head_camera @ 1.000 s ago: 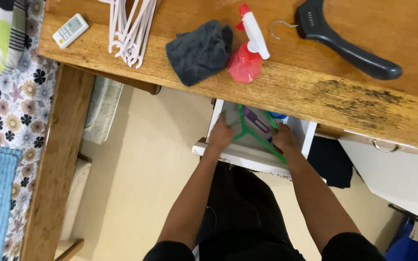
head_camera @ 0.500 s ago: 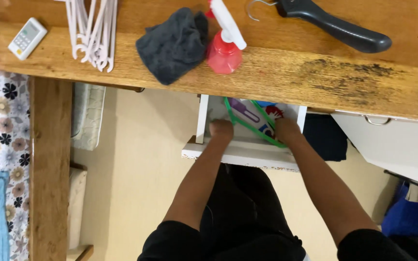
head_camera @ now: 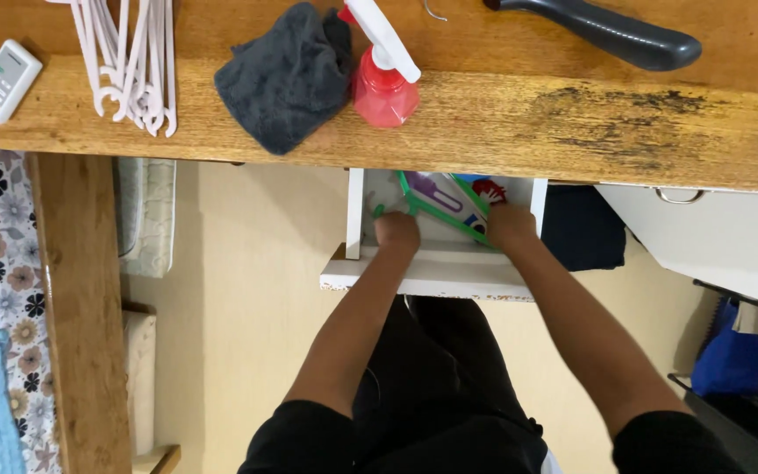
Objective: The person organizes clothes hangers by placing them into a drawer under a wooden table. They then pick up a spray bottle and a cloth, spray the table surface, and wipe it clean.
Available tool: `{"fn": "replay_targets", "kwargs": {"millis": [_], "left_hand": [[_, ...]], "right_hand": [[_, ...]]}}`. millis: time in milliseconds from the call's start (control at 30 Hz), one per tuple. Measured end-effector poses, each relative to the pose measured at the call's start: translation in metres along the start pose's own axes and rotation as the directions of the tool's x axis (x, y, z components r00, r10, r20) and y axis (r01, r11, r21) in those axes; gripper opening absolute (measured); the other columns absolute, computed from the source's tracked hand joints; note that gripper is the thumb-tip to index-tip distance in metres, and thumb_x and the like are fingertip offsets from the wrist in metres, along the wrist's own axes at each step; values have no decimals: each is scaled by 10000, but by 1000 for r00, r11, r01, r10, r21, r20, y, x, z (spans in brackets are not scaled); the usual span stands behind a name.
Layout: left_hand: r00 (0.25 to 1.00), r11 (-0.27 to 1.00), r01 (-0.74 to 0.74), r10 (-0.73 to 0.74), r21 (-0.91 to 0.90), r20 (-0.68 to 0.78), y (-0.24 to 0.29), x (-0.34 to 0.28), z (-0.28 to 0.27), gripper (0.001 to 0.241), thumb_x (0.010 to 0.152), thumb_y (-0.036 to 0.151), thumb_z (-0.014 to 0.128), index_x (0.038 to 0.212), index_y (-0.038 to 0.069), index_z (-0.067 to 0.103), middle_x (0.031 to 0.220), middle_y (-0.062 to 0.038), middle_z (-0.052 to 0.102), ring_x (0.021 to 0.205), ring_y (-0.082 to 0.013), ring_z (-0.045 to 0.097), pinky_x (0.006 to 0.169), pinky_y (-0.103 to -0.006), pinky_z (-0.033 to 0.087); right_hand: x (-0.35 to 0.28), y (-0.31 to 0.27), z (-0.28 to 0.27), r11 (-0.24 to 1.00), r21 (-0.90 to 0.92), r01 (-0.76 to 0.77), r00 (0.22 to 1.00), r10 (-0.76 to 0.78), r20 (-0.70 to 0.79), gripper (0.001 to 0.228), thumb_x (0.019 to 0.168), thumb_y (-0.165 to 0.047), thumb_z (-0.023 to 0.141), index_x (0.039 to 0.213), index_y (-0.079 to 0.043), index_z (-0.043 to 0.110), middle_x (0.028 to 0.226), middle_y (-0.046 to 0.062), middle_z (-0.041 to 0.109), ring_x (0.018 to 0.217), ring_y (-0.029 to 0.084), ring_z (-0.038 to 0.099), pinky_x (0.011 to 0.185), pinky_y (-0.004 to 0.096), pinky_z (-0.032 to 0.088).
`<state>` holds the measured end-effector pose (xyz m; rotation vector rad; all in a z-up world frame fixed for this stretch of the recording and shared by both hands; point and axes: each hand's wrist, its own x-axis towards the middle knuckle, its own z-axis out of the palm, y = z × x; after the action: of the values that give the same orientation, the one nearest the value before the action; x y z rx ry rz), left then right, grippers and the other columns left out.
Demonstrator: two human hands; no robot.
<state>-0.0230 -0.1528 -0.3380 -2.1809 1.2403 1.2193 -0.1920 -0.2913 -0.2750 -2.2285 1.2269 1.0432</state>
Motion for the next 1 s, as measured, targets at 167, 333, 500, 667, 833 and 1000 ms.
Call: {"fn": "replay_targets", "kwargs": {"millis": [167, 333, 500, 667, 833, 1000], "left_hand": [[992, 993, -112, 114, 35, -52, -2, -1, 11, 471, 1023, 297, 535, 1439, 76, 560, 1495, -134, 537, 1301, -306, 589, 1032, -453, 494], [996, 995, -94, 94, -34, 0, -12, -2, 12, 626, 1015, 487, 515, 1484, 76, 468, 1527, -102, 466, 1349, -320, 511, 1072, -460, 459], [996, 992, -38, 47, -121, 74, -7, -24, -19, 669, 993, 550, 511, 1445, 57, 532, 1486, -123, 538, 1301, -317, 580, 1037, -466, 503], [983, 975, -170, 178, -147, 49, -12, -50, -21, 657, 1011, 583, 471, 1328, 46, 675, 1358, -168, 662, 1259, -338, 629, 1063, -460, 482], [902, 830, -409, 305, -379, -305, -57, -139, -34, 608, 1004, 521, 518, 1351, 36, 636, 1312, -197, 677, 1211, -367, 632, 1014, -464, 493], [725, 308, -658, 16, -687, -688, -156, -222, -51, 351, 981, 209, 618, 1269, 19, 680, 1095, -134, 780, 984, -171, 736, 862, -295, 585]], "right_hand": [[71, 22, 75, 965, -122, 231, 921, -177, 347, 301, 938, -215, 579, 1092, -25, 754, 1123, 223, 744, 1031, 378, 724, 897, 477, 571], [75, 27, 88, 956, -118, 269, 937, -231, 260, 308, 931, -197, 590, 1073, -6, 785, 1115, 221, 763, 1025, 365, 730, 901, 462, 573], [61, 29, 97, 979, 4, 202, 918, -191, 346, 605, 1032, -500, 444, 1341, -35, 677, 1387, 230, 651, 1294, 389, 608, 1135, 470, 427], [13, 15, 46, 980, 186, 71, 899, -144, 414, 858, 969, -715, 390, 1577, -112, 357, 1648, 160, 307, 1517, 332, 326, 1226, 433, 280], [-115, 3, -25, 911, 356, 208, 967, -246, 63, 766, 964, -673, 449, 1574, -210, 429, 1565, 183, 433, 1438, 363, 419, 1174, 419, 340], [-210, -17, -43, 549, 668, 503, 864, -293, -410, 416, 1022, -369, 561, 1305, -79, 655, 1166, 69, 762, 1090, 151, 689, 961, 305, 511]]}}
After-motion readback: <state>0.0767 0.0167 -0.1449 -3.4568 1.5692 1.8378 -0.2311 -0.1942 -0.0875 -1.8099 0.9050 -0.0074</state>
